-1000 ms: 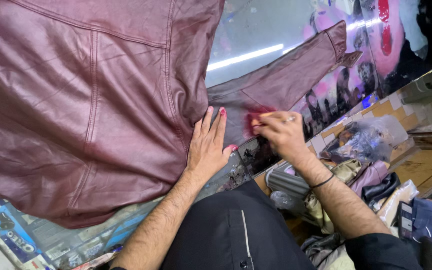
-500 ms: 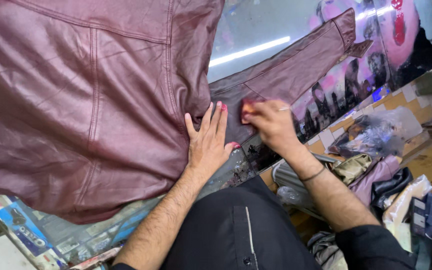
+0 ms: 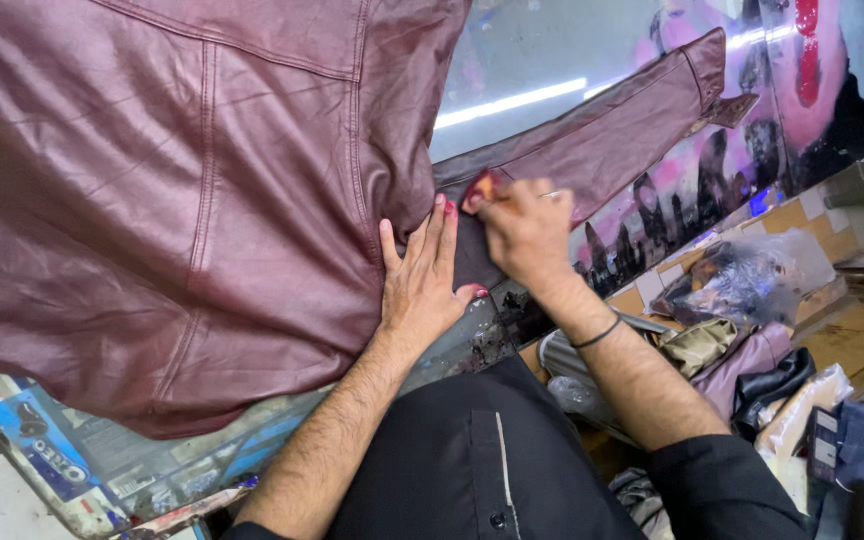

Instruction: The person spreads a leather jacket sleeve flat on a work table and rubs red dye into the leather using a sponge, working along the sleeve and shoulder area. They periodically squeeze more red dye from a bottle onto the sponge and continue rubbing the dye into the jacket.

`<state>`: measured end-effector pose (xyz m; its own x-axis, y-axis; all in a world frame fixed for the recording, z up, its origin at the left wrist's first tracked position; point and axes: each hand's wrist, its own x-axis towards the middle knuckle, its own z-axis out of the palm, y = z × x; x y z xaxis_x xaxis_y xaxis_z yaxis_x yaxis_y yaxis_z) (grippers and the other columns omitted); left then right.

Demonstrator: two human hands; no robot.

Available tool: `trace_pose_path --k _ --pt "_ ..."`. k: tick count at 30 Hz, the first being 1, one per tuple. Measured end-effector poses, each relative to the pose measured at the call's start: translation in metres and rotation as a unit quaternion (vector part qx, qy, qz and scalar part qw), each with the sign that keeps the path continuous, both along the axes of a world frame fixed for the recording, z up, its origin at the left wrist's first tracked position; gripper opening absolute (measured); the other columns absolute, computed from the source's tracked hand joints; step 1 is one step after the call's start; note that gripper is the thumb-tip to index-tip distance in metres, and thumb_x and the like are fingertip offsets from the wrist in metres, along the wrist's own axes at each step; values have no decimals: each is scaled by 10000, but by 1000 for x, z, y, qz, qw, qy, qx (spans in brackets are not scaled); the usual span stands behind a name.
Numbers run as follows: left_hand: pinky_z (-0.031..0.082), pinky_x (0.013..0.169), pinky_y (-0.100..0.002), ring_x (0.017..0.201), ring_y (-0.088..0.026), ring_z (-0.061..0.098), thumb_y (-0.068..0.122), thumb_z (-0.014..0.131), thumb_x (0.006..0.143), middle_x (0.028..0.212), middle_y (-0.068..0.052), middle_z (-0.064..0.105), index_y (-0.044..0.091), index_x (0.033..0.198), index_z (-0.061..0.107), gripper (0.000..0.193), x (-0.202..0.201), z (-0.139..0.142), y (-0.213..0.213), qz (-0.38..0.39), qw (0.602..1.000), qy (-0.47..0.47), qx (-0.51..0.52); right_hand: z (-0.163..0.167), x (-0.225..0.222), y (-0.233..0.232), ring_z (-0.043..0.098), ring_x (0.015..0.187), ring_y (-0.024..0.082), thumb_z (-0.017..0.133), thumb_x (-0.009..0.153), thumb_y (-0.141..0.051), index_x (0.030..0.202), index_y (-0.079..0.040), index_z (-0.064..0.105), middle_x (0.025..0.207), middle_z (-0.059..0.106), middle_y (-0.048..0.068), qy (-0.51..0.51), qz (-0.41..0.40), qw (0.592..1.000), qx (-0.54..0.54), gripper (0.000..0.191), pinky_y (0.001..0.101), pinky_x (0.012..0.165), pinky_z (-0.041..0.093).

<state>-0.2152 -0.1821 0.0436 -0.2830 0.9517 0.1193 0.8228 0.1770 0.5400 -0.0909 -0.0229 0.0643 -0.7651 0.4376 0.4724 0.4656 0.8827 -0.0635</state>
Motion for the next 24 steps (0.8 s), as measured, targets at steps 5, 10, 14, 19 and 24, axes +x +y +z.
trace_pose_path --k 5,10,14,19,24 --pt "63 1225 -685 1495 -249 325 516 859 690 1673 -137 223 16 1597 131 1266 1 -1 0 -1 1000 -9 0 -8 -9 -1 541 973 234 728 924 -140 982 -175 756 993 600 23 17 -95 995 -16 73 435 833 344" --pt "60 1225 -678 1498 -254 325 510 862 685 1667 -143 237 8 1594 134 1268 -1 -1 -1 -4 1000 -13 8 -13 -20 0 533 923 233 710 928 -169 985 -222 783 953 589 11 1 -71 997 1 107 433 786 340" --pt "58 1229 -672 1503 -256 322 494 864 688 1663 -142 259 2 1593 142 1259 -1 -1 -2 2 1000 -12 15 -12 -29 -5 529 925 252 728 963 -221 1003 -187 777 961 585 22 -1 -132 991 17 72 435 777 336" --pt "54 1230 -675 1508 -260 318 484 870 685 1655 -149 270 4 1589 155 1249 0 -1 -1 5 999 -27 27 -5 -19 -6 541 939 250 742 979 -238 991 -235 794 955 590 2 4 -153 988 12 53 450 784 331" --pt "63 1219 -686 1493 -257 328 473 875 682 1660 -156 262 9 1591 165 1243 -1 1 0 -3 1000 -23 16 0 6 -4 543 987 237 710 930 -152 1006 -258 790 1014 608 4 -48 -97 994 29 153 424 822 336"
